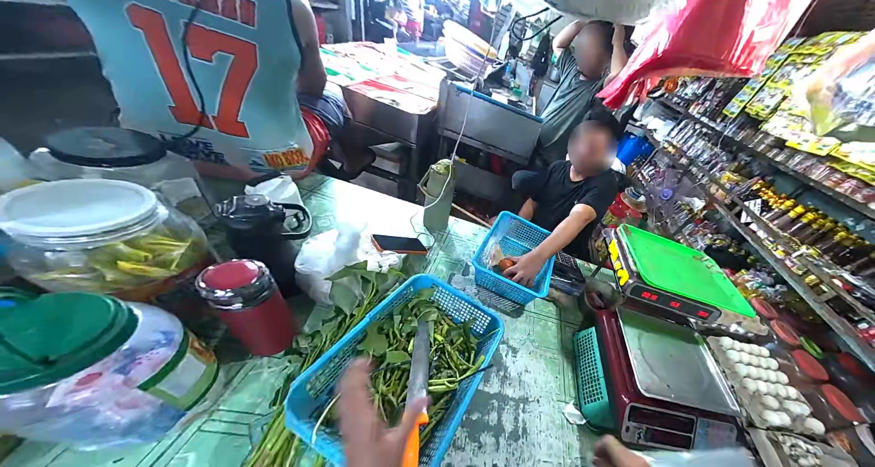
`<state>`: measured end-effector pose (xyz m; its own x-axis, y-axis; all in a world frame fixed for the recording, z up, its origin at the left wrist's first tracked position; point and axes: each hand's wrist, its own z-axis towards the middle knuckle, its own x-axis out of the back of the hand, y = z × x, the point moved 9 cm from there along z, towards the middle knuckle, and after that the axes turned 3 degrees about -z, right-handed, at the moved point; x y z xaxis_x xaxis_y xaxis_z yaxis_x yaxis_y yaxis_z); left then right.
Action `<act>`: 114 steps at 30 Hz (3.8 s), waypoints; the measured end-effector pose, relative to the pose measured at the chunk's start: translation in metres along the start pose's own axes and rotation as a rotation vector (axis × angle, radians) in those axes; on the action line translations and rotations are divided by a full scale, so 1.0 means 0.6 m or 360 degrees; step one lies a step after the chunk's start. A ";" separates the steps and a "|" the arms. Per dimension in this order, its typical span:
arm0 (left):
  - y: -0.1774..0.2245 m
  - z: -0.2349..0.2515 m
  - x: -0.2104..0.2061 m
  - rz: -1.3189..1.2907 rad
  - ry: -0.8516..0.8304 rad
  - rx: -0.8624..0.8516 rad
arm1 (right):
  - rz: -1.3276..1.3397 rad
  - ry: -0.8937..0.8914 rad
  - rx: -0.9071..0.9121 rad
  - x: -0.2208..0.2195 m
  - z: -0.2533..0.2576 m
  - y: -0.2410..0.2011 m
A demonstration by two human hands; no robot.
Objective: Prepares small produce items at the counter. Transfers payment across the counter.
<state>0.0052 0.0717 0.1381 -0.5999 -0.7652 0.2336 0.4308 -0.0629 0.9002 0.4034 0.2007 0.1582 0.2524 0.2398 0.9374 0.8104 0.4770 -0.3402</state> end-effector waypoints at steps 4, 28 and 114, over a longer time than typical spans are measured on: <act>0.171 -0.064 -0.207 -0.0505 -0.1131 -0.0304 | 0.0280 0.0201 0.0600 0.005 0.045 -0.173; 0.208 -0.076 -0.377 -0.0185 -0.1377 -0.0511 | 0.0604 0.0138 0.0366 0.032 0.111 -0.081; -0.001 -0.070 -0.446 -0.1188 -0.0840 0.1441 | 0.0939 0.0393 0.0205 -0.063 0.217 -0.034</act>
<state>0.1936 0.2494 0.0596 -0.7787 -0.3752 -0.5028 -0.6073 0.2500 0.7541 0.3081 0.2921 0.1201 0.7621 0.2985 0.5745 0.4324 0.4259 -0.7948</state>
